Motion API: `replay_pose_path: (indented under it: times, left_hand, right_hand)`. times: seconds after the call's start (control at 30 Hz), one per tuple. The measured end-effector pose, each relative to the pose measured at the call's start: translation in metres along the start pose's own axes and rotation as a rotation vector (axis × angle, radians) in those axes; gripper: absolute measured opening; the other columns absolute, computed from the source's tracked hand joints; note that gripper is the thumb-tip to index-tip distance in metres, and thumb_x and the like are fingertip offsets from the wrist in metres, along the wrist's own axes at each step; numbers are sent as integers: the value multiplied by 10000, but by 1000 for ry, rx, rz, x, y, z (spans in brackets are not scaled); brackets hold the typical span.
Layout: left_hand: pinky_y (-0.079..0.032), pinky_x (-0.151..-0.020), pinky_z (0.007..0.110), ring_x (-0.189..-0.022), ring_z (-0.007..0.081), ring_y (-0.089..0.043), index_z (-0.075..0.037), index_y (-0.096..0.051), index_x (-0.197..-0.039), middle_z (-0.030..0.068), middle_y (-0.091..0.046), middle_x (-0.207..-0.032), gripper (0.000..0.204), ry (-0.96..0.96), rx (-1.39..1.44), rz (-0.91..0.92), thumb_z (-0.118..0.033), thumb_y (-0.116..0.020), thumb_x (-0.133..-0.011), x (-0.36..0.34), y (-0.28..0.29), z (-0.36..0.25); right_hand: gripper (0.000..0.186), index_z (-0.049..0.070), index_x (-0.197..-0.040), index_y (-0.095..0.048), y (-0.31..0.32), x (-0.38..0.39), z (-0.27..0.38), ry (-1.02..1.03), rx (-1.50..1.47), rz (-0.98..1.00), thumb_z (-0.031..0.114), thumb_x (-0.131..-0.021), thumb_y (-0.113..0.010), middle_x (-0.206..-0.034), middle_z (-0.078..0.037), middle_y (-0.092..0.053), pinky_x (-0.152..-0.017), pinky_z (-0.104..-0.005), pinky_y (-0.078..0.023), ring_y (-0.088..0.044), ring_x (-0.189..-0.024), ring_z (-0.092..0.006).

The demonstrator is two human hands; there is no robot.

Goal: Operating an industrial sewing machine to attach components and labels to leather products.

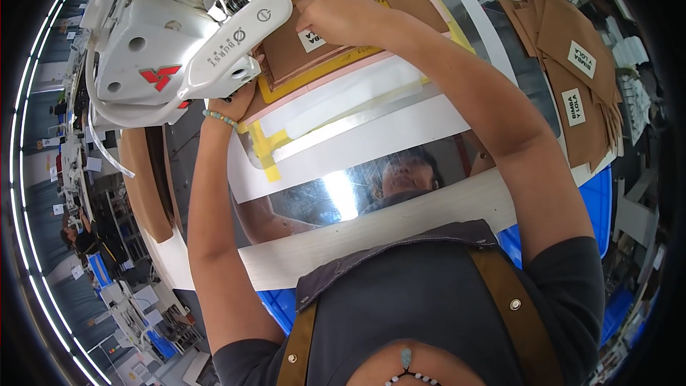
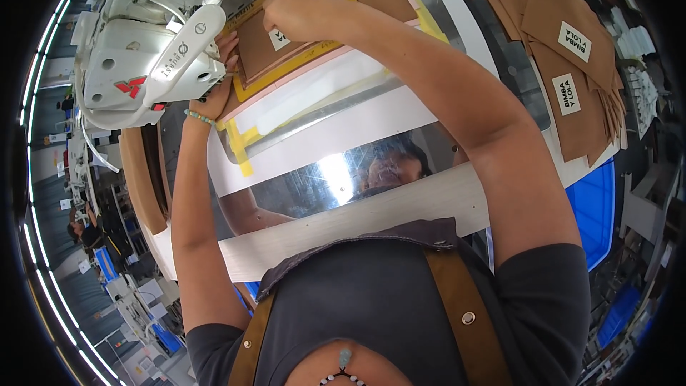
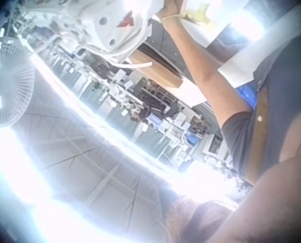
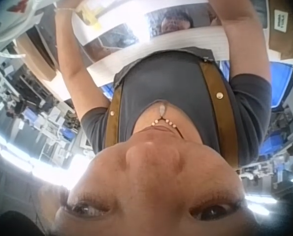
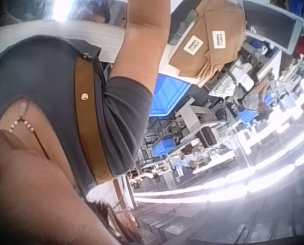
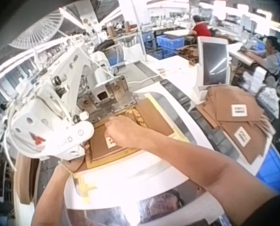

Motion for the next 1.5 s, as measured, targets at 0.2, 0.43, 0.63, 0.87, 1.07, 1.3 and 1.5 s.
replay_pose_path:
  times: [0.2,0.43,0.63,0.87,1.07,1.3,1.5]
  left_hand:
    - [-425,-1208,394,-1382,274,-563,-58,-680,-1361,85,-650,-1448,331,44,136,10,-230,-583,-1094,-2,-11,18]
    - [-439,-1179,468,-1352,321,-604,-143,-685,-1378,98,-682,-1420,511,201,122,-189,-280,-797,-899,32,-39,94]
    - [-487,-1121,465,-1287,348,-646,-108,-705,-1328,147,-716,-1335,488,19,238,-301,-192,-819,-860,49,-27,86]
    - [-388,-1238,406,-1426,247,-545,-101,-732,-1352,58,-671,-1466,340,11,155,-68,-283,-573,-1113,3,-7,9]
    - [-360,-1263,421,-1458,270,-509,-101,-706,-1386,61,-659,-1477,372,-49,-85,-90,-313,-554,-1121,-6,6,-15]
    - [-370,-1255,432,-1465,288,-501,-90,-706,-1376,75,-654,-1476,340,-59,-31,-77,-254,-567,-1112,-7,1,-10]
    - [-413,-1215,384,-1396,257,-567,-82,-699,-1379,85,-656,-1469,328,134,278,18,-187,-634,-1075,-6,-12,5]
  right_hand:
    - [242,145,-1072,-848,-8,-3,-2,-13,-21,5,65,-924,-675,-1088,-38,-742,-969,-425,-564,-652,-1159,-258]
    - [263,104,-1058,-836,-2,-6,-9,-6,-186,-98,12,-904,-645,-1075,-81,-770,-961,-425,-572,-681,-1124,-283]
    - [248,107,-1042,-834,-4,-4,-6,-29,-149,-64,16,-899,-651,-1070,-69,-759,-963,-424,-571,-676,-1128,-278]
    - [251,117,-998,-833,-8,-3,-2,41,-13,-78,-7,-840,-682,-1067,-62,-759,-940,-440,-580,-683,-1117,-284]
    - [213,118,-958,-829,-15,-3,-1,58,-9,-144,18,-842,-680,-1027,-56,-764,-930,-438,-580,-691,-1098,-285]
    - [173,129,-976,-834,-7,-4,7,84,42,-123,82,-855,-720,-1057,-52,-740,-943,-443,-566,-674,-1124,-262]
    - [158,87,-1042,-824,-8,7,30,307,-387,22,117,-922,-726,-1146,-48,-712,-998,-414,-523,-650,-1132,-286]
Point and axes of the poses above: each hand's wrist, its own x-axis away from the middle knuckle, its own y-axis out of the back of the hand, z = x × y, the point moved 4 cm from there along -x, towards the middle knuckle
